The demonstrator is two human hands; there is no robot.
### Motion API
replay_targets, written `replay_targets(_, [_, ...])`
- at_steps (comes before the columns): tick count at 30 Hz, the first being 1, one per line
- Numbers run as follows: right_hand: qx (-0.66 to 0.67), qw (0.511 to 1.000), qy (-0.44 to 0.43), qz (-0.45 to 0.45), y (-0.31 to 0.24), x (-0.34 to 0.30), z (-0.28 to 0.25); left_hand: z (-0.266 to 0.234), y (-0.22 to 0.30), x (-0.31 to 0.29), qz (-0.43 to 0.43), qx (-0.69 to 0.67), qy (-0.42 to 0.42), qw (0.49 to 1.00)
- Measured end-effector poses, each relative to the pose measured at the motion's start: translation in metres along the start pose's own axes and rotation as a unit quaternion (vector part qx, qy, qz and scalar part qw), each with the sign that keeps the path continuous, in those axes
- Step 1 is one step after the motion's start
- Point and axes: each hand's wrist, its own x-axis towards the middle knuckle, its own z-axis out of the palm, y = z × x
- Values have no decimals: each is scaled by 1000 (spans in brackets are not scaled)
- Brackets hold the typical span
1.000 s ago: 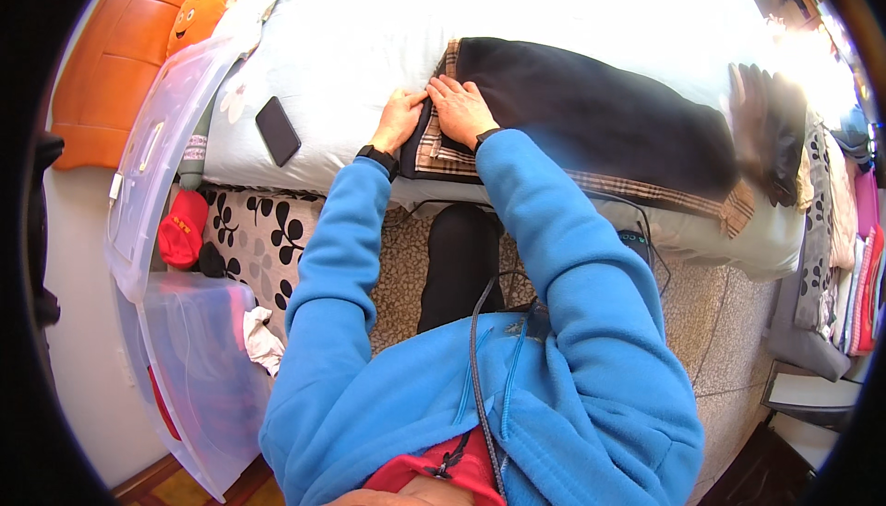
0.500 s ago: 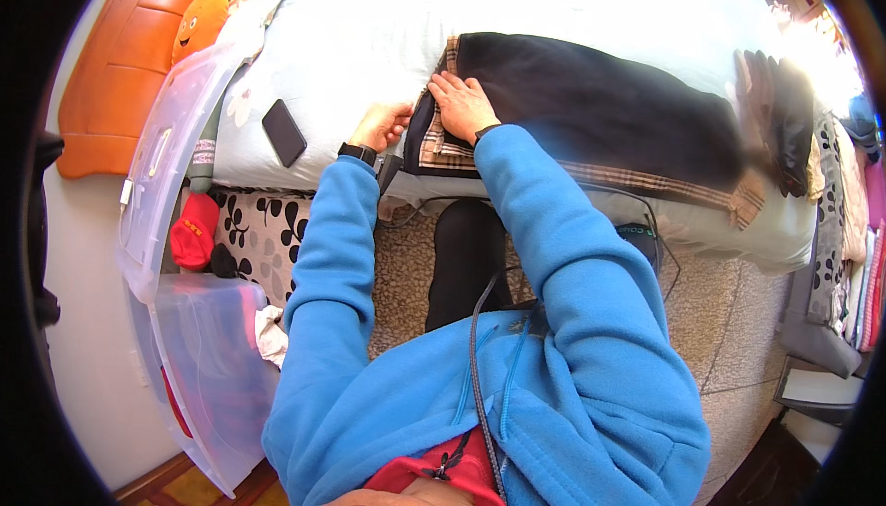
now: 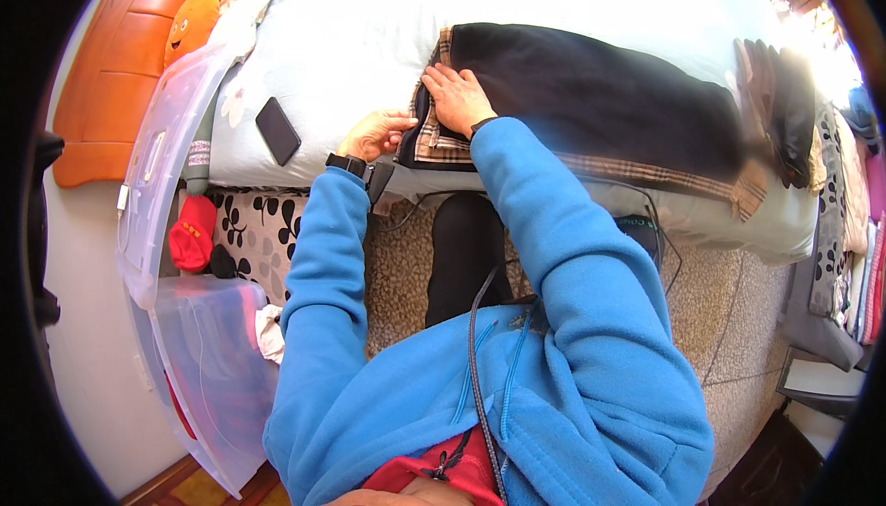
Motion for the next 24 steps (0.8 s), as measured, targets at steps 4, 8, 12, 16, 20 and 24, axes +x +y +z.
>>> replay_targets(4, [3,1000,4,1,-2,0,-1,-5,-12,-11,-16,31,-34,999])
replay_targets(8, [-1,1000,-5,4,-1,0,-2,-5,-25,-28,17,80,-2,997])
replay_targets(12, [-7,1000,-19,9,-2,-1,-2,1,-36,-44,44,139,17,989])
replay_targets(16, [2,1000,-8,6,-2,-1,-1,13,-46,-51,135,267,93,950])
replay_targets(20, [-1,1000,-6,6,-2,0,0,18,-56,-56,187,380,212,881])
replay_targets(24, [-11,1000,-9,6,-1,-1,0,20,-65,-52,202,366,243,875])
